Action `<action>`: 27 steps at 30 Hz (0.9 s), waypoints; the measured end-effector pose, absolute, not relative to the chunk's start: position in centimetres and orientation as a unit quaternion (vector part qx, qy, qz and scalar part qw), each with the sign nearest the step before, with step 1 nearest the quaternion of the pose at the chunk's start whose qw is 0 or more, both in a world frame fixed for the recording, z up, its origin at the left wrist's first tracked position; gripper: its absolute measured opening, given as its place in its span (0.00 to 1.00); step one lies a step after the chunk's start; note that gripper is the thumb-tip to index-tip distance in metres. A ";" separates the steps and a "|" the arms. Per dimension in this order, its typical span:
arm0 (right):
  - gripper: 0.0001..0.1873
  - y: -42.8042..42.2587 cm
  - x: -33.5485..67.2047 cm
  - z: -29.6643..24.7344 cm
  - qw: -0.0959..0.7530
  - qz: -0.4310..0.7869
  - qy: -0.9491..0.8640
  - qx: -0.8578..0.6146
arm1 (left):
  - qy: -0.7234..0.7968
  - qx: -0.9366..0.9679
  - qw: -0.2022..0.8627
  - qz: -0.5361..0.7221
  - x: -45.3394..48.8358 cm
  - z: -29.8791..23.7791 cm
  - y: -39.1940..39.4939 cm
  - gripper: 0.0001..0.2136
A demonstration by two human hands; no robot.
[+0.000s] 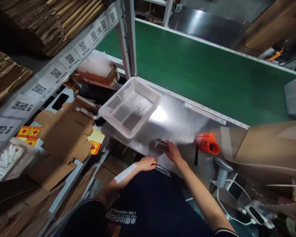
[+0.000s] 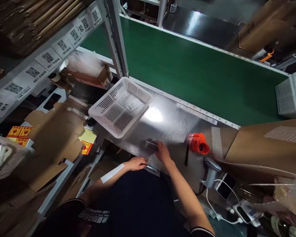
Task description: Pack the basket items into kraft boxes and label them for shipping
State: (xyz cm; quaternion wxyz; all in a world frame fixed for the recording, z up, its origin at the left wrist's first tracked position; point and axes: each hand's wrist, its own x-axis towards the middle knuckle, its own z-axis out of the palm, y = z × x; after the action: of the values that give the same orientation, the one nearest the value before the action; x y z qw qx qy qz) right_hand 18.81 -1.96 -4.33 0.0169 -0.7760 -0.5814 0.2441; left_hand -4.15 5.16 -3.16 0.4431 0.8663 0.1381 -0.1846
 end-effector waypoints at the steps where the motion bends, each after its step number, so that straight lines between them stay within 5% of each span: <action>1: 0.25 -1.2 19.4 -4.2 0.000 0.261 -0.583 -0.769 | 0.140 0.871 0.433 -0.184 -4.0 -3.0 5.1 0.16; 7: 0.23 4.2 24.3 -3.1 -0.039 0.241 -0.587 -0.772 | 0.185 0.900 0.371 -0.138 -2.6 -2.0 4.3 0.12; 12: 0.23 6.8 25.3 -2.3 -0.035 0.192 -0.595 -0.780 | 0.236 0.906 0.331 -0.119 -1.4 -1.9 2.8 0.21; 19: 0.26 0.7 21.1 -3.6 0.015 0.141 -0.618 -0.773 | 0.292 0.893 0.322 -0.114 -0.6 -2.3 1.6 0.18; 27: 0.16 -4.2 19.0 -5.2 0.072 0.144 -0.649 -0.743 | 0.378 0.831 0.401 -0.069 -1.0 -2.2 1.7 0.11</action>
State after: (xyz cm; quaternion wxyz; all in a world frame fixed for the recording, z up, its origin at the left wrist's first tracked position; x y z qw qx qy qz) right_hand 19.01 -4.25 -5.20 0.0719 -0.7431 -0.6495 0.1442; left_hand -1.02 1.69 -2.15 0.4012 0.8314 0.3782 -0.0694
